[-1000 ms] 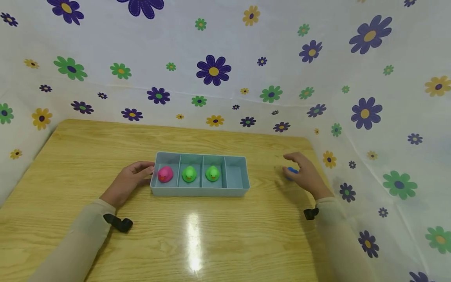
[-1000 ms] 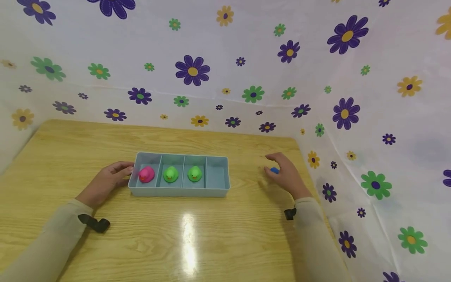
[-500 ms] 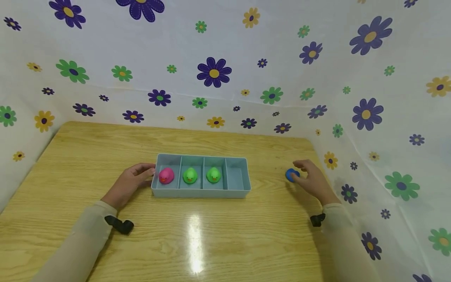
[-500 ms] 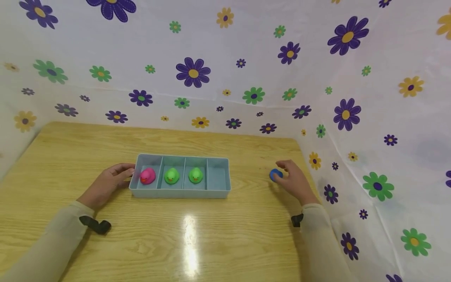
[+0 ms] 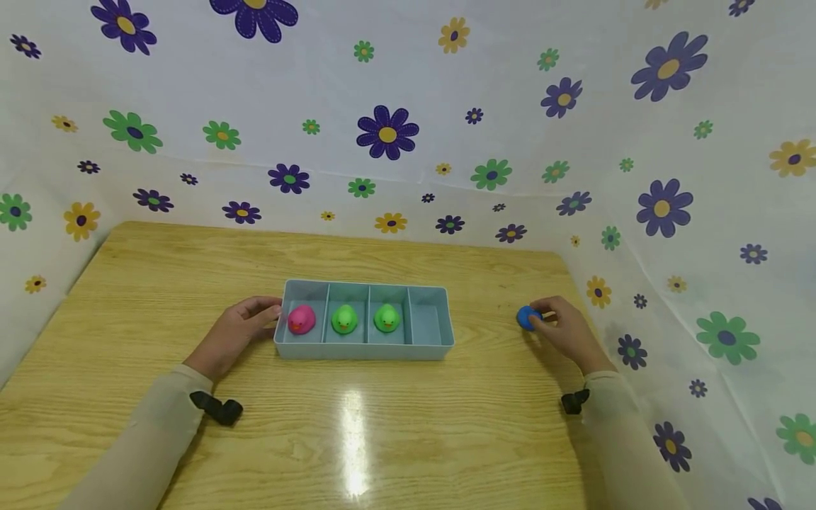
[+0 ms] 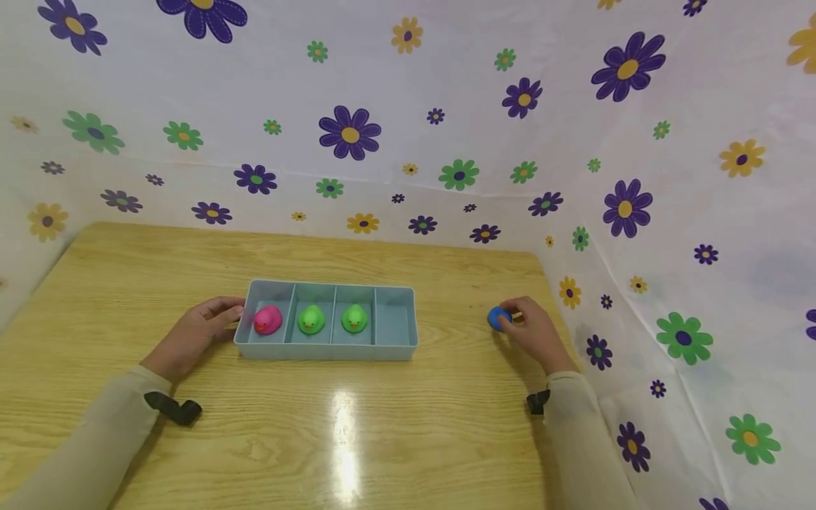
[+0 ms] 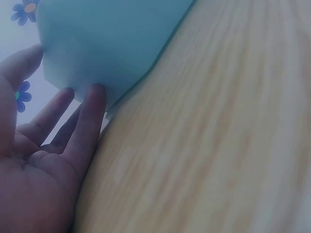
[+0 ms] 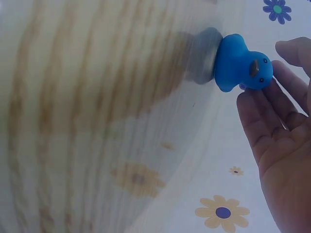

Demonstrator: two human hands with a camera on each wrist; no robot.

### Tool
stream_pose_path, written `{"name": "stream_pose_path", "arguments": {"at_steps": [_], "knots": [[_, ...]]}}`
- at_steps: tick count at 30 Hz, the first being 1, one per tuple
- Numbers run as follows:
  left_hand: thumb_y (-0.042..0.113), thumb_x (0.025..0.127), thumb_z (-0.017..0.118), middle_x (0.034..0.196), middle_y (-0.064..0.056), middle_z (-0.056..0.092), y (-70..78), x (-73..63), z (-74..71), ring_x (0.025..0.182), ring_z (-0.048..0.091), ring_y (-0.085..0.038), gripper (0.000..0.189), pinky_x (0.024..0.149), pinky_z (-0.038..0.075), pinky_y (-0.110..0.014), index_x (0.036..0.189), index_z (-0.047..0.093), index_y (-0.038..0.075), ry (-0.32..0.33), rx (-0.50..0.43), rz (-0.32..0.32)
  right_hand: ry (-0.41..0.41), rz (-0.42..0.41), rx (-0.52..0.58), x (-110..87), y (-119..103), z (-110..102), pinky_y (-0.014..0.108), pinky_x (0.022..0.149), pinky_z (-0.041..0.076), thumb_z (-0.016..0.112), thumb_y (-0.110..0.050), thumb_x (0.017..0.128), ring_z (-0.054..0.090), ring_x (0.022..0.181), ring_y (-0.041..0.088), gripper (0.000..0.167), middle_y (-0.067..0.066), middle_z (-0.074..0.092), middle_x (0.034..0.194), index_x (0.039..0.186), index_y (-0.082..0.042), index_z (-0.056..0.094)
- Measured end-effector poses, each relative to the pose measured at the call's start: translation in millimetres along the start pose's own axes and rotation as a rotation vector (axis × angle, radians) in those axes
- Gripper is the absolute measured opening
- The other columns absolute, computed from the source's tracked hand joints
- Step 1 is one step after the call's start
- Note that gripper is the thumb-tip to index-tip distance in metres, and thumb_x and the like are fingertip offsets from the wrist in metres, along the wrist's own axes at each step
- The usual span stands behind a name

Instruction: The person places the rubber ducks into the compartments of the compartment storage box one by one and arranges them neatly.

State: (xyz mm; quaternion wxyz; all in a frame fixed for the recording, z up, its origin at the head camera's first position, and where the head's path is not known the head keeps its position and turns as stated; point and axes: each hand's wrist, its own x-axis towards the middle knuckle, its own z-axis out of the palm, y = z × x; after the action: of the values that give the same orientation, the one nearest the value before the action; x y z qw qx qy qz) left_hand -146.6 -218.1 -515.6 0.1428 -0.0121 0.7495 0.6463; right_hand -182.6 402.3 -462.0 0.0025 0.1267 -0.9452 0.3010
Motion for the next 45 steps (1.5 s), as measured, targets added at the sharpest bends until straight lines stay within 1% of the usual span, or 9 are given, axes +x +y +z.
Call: {"name": "stream_pose_path", "arguments": {"at_steps": [5,9,13,18,22,28,30,39,45], "knots": [[0.057,0.098,0.063,0.151,-0.015,0.050,-0.1,0.2,-0.5,0.126,0.057,-0.016,0.073,0.096,0.057,-0.024,0.147,0.051,0.003,-0.003,-0.007,0.002,-0.009,0.026,0.007,-0.5,0.7,1.5,0.058,0.100,0.052,0.065,-0.014,0.104,0.058,0.117,0.042,0.033,0.024,0.059,0.126,0.130,0.006,0.061],[0.057,0.098,0.063,0.150,-0.015,0.050,0.2,-0.5,-0.1,0.125,0.058,-0.014,0.073,0.096,0.057,-0.024,0.146,0.052,0.003,-0.007,-0.013,-0.001,-0.020,0.072,0.000,-1.1,0.7,2.6,0.059,0.101,0.050,0.064,-0.015,0.104,0.058,0.117,0.044,0.033,0.025,0.060,0.127,0.130,0.005,0.060],[0.057,0.099,0.063,0.151,-0.015,0.050,0.3,-0.8,-0.3,0.127,0.057,-0.017,0.072,0.096,0.057,-0.024,0.146,0.052,0.004,-0.007,-0.005,0.000,-0.033,0.122,-0.002,-0.4,0.4,2.7,0.059,0.099,0.052,0.063,-0.017,0.105,0.061,0.115,0.045,0.032,0.025,0.062,0.126,0.129,0.003,0.061],[0.057,0.099,0.062,0.152,-0.015,0.050,2.3,-1.2,-0.3,0.132,0.054,-0.023,0.073,0.097,0.056,-0.024,0.147,0.051,0.004,-0.006,-0.003,-0.002,-0.029,0.141,-0.001,0.8,-0.8,0.4,0.058,0.099,0.052,0.064,-0.021,0.105,0.062,0.116,0.043,0.034,0.025,0.064,0.127,0.129,0.002,0.063],[0.058,0.099,0.061,0.153,-0.014,0.049,3.3,-1.5,-0.4,0.135,0.053,-0.027,0.074,0.097,0.056,-0.023,0.148,0.050,0.004,-0.004,0.002,-0.004,-0.025,0.131,-0.006,0.9,-1.2,-1.1,0.058,0.099,0.052,0.064,-0.023,0.105,0.063,0.115,0.043,0.035,0.025,0.065,0.127,0.129,0.002,0.063],[0.056,0.100,0.062,0.153,-0.016,0.049,5.4,-3.2,-0.4,0.132,0.055,-0.023,0.072,0.099,0.056,-0.025,0.148,0.050,0.003,-0.005,-0.008,0.002,-0.004,0.107,-0.011,0.5,-1.6,-1.0,0.059,0.096,0.053,0.065,-0.023,0.104,0.064,0.114,0.043,0.034,0.024,0.066,0.124,0.128,0.002,0.064],[0.055,0.100,0.061,0.153,-0.017,0.048,5.3,-3.8,-0.5,0.133,0.054,-0.024,0.071,0.099,0.056,-0.026,0.148,0.050,0.003,-0.006,-0.010,0.003,0.006,0.095,-0.018,0.8,-3.0,-0.9,0.059,0.095,0.054,0.066,-0.024,0.104,0.064,0.113,0.043,0.035,0.024,0.067,0.124,0.128,0.001,0.064],[0.056,0.099,0.063,0.151,-0.016,0.049,2.3,-1.0,-0.7,0.129,0.055,-0.019,0.072,0.096,0.056,-0.023,0.146,0.051,0.003,-0.005,-0.018,0.002,0.029,0.050,-0.015,1.7,-13.1,-4.0,0.061,0.095,0.053,0.066,-0.027,0.104,0.064,0.115,0.045,0.037,0.024,0.066,0.124,0.129,0.001,0.064],[0.055,0.100,0.061,0.152,-0.017,0.049,5.9,-3.6,0.7,0.133,0.054,-0.024,0.071,0.100,0.055,-0.026,0.147,0.050,0.003,-0.006,-0.004,0.011,0.034,0.032,-0.016,3.4,-21.4,-5.7,0.061,0.095,0.053,0.067,-0.025,0.103,0.064,0.114,0.044,0.034,0.022,0.067,0.122,0.127,0.000,0.066]]}}
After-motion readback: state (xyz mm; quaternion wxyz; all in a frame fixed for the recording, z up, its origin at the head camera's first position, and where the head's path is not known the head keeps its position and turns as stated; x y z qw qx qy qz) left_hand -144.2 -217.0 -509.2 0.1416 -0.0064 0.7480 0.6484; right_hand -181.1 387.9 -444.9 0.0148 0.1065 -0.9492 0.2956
